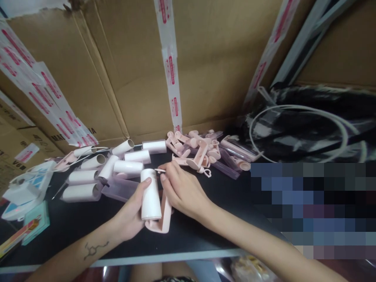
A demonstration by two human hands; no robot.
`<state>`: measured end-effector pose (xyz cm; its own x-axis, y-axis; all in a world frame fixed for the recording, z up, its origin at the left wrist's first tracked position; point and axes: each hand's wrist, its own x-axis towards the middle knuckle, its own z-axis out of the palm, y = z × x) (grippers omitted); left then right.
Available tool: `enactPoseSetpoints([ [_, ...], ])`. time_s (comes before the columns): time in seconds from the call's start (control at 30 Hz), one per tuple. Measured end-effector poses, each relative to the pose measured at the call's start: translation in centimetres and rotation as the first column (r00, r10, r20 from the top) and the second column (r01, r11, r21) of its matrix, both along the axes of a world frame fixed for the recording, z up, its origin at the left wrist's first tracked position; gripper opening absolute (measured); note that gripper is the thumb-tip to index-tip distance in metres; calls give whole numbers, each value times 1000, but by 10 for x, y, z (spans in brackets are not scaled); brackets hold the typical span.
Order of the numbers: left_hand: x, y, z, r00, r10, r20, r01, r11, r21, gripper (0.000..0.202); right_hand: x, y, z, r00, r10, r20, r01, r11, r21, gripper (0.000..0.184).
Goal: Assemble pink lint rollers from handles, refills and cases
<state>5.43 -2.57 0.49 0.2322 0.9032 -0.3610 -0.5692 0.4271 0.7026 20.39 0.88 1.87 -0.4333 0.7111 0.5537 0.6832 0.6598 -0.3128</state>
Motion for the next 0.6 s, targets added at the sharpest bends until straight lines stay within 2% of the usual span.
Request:
enactPoseSetpoints([
  [0.17, -1, -4, -3, 997, 6, -81, 4, 993, 118, 36, 0, -1, -3, 1000, -21, -10, 22, 998, 58, 22],
  [0.27, -1, -6, -4, 996, -59, -61, 65, 991, 116, 39, 1, -4, -3, 999, -34, -7, 34, 998, 53, 22],
  [0.43, 0, -11, -3, 988, -145, -44, 149, 982, 118, 46, 1, -10, -1, 999, -35, -25, 34, 999, -34, 20],
  [0.53, -1, -13, 1, 972, -217, -87, 227, 965, 128, 61, 3, -12, -1, 999, -24, -29, 24, 1000, -13, 21],
  [0.6, -5, -14, 4, 947, -270, -173, 297, 942, 158, 69, 6, -12, 0, 999, 33, -6, -32, 999, 23, 22],
])
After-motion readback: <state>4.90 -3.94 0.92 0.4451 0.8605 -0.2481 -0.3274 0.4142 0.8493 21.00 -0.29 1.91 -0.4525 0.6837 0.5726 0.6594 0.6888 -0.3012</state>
